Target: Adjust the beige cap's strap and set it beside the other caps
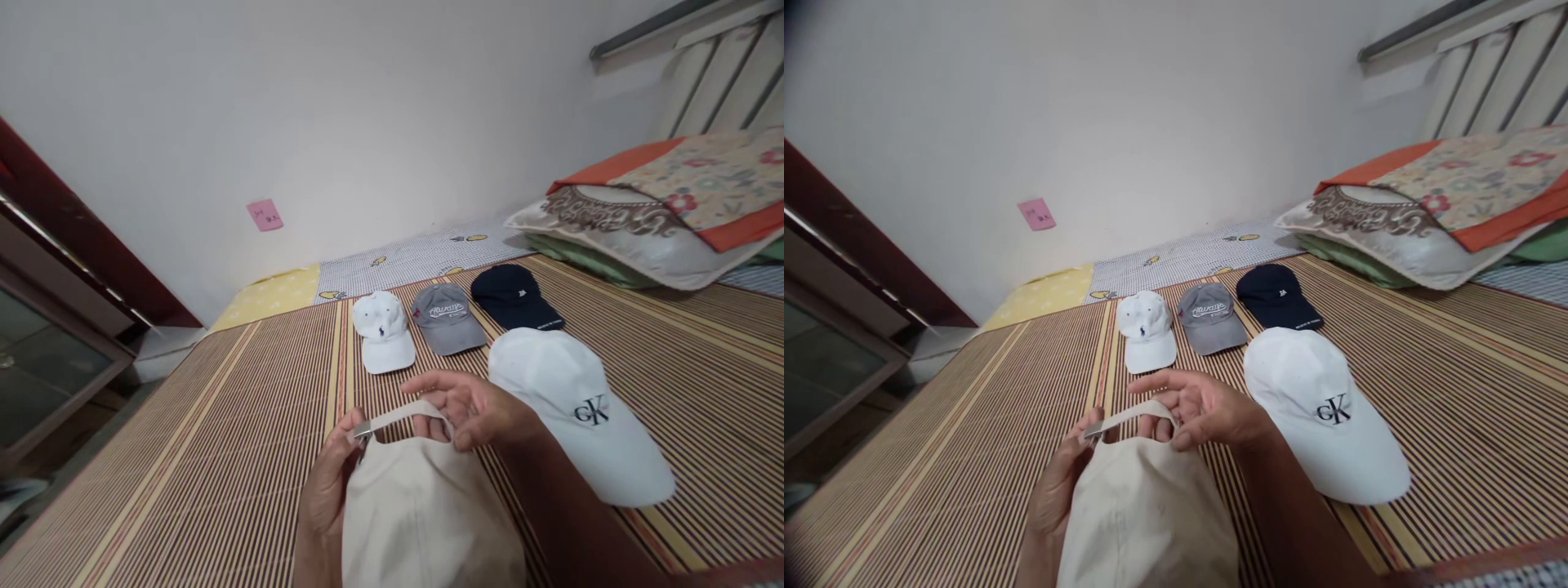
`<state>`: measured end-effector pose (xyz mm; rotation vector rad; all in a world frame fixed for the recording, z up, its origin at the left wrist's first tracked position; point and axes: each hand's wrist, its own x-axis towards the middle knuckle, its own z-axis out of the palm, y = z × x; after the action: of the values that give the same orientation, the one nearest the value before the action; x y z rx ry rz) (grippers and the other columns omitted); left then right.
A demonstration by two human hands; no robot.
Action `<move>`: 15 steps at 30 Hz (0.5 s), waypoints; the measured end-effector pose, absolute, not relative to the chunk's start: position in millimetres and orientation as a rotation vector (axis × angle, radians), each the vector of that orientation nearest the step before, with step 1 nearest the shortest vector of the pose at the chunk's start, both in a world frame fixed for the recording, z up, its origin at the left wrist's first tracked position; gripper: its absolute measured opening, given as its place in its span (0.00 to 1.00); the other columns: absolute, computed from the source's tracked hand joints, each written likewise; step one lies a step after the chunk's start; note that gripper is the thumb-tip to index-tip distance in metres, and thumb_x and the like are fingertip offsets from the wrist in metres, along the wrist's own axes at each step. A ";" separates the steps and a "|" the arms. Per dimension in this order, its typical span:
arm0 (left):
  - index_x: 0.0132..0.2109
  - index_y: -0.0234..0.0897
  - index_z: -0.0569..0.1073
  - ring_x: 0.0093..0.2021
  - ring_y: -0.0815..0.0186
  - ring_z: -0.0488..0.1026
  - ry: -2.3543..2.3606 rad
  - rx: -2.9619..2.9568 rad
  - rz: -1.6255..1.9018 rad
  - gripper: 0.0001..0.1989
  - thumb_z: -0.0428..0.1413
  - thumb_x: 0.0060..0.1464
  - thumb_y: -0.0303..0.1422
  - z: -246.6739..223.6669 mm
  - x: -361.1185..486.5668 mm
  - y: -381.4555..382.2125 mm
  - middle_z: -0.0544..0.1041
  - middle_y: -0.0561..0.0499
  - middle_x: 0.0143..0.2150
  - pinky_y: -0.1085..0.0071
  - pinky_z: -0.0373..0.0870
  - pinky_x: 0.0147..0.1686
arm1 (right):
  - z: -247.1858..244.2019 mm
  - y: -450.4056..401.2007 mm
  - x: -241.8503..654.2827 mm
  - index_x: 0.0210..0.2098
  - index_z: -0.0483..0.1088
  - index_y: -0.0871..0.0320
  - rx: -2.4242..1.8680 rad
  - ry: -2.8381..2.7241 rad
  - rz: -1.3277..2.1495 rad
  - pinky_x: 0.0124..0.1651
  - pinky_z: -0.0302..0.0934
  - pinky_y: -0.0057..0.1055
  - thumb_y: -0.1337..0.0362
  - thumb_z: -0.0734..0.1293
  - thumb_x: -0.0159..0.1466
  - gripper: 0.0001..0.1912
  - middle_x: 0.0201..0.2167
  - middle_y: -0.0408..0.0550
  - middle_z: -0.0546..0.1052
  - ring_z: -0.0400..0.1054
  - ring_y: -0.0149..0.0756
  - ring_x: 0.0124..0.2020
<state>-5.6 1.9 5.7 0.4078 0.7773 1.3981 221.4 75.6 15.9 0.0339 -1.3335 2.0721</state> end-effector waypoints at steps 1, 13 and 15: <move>0.44 0.38 0.77 0.29 0.70 0.74 0.781 0.411 1.405 0.20 0.72 0.42 0.27 5.5 -6.0 1.8 0.77 0.55 0.32 0.77 0.69 0.27 | 16.7 75.6 221.5 0.61 0.69 0.60 0.004 -1.329 2.069 0.32 0.63 0.21 0.67 0.81 0.55 0.36 0.40 0.52 0.81 0.73 0.28 0.32; 0.33 0.37 0.70 0.25 0.74 0.66 0.689 0.533 1.285 0.12 0.68 0.47 0.27 11.6 -3.1 4.7 0.70 0.57 0.26 0.78 0.65 0.28 | 19.1 72.2 209.8 0.53 0.75 0.61 -0.110 -1.272 2.009 0.31 0.60 0.20 0.60 0.76 0.62 0.22 0.35 0.47 0.78 0.69 0.26 0.30; 0.32 0.36 0.71 0.25 0.74 0.66 0.680 0.539 1.276 0.11 0.67 0.48 0.27 10.5 -2.7 4.5 0.70 0.57 0.26 0.79 0.66 0.28 | 23.0 69.0 208.5 0.51 0.77 0.62 -0.178 -1.266 1.998 0.31 0.60 0.19 0.60 0.76 0.62 0.19 0.34 0.47 0.78 0.69 0.25 0.30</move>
<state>-2.7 4.5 10.5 0.5386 0.6798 1.2761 208.5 69.0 23.0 -0.1782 -1.2656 1.9981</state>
